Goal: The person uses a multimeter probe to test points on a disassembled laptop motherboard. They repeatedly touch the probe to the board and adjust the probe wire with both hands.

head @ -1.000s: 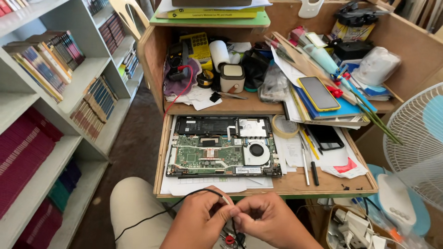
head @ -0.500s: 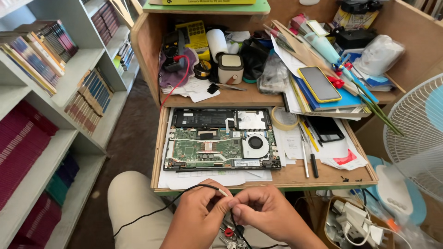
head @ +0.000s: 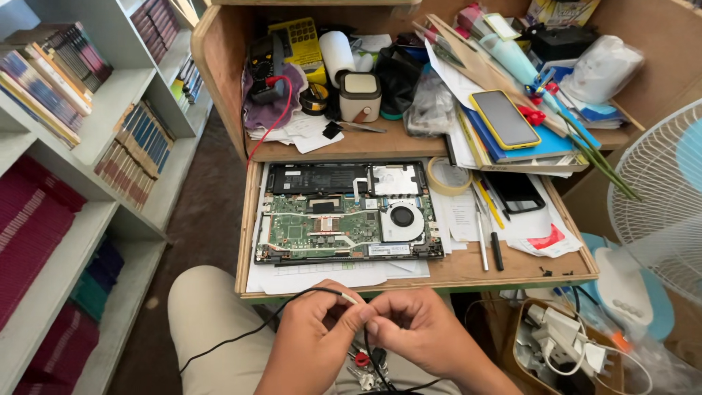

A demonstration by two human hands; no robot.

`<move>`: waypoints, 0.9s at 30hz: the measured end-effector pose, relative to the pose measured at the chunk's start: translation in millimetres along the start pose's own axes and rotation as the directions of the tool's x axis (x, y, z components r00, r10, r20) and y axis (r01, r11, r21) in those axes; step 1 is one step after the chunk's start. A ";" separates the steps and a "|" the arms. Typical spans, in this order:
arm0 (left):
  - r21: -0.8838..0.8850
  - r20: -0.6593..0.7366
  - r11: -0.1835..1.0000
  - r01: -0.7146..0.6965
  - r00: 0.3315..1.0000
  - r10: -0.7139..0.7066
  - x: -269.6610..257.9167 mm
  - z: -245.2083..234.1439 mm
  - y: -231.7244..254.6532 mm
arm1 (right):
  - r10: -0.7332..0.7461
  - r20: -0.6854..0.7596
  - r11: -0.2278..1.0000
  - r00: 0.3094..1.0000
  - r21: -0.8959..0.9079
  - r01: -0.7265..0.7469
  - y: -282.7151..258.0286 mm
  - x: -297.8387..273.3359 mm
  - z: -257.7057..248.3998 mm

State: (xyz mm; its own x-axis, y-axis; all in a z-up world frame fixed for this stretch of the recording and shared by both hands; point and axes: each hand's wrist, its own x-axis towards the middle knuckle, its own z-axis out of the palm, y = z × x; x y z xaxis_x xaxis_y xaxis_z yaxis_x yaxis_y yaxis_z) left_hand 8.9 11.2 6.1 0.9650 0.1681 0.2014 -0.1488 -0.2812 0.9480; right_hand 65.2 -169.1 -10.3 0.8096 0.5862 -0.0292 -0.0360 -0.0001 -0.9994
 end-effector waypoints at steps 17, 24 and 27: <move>-0.716 0.215 0.569 0.405 0.903 -0.373 -3.5 17.2 -18.3 | -0.037 0.013 0.982 0.999 0.187 0.034 -2.4 1.3 7.0; -0.683 0.046 0.657 0.320 0.916 -0.398 -2.1 19.0 -14.4 | -0.006 -0.008 0.973 1.000 0.229 0.008 5.5 -0.1 4.3; -0.678 0.018 0.664 0.316 0.910 -0.414 -2.5 18.5 -14.4 | -0.003 0.020 0.990 1.000 0.144 0.000 4.9 -0.9 1.3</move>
State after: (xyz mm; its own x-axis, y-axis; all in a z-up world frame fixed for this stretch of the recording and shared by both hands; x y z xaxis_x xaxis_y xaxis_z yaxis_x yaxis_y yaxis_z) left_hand 12.6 -2.7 -12.6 0.9439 0.2519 -0.2136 0.0592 0.5073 0.8598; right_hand 63.6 -168.5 -15.2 0.7980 0.6021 -0.0262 -0.1203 0.1165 -0.9859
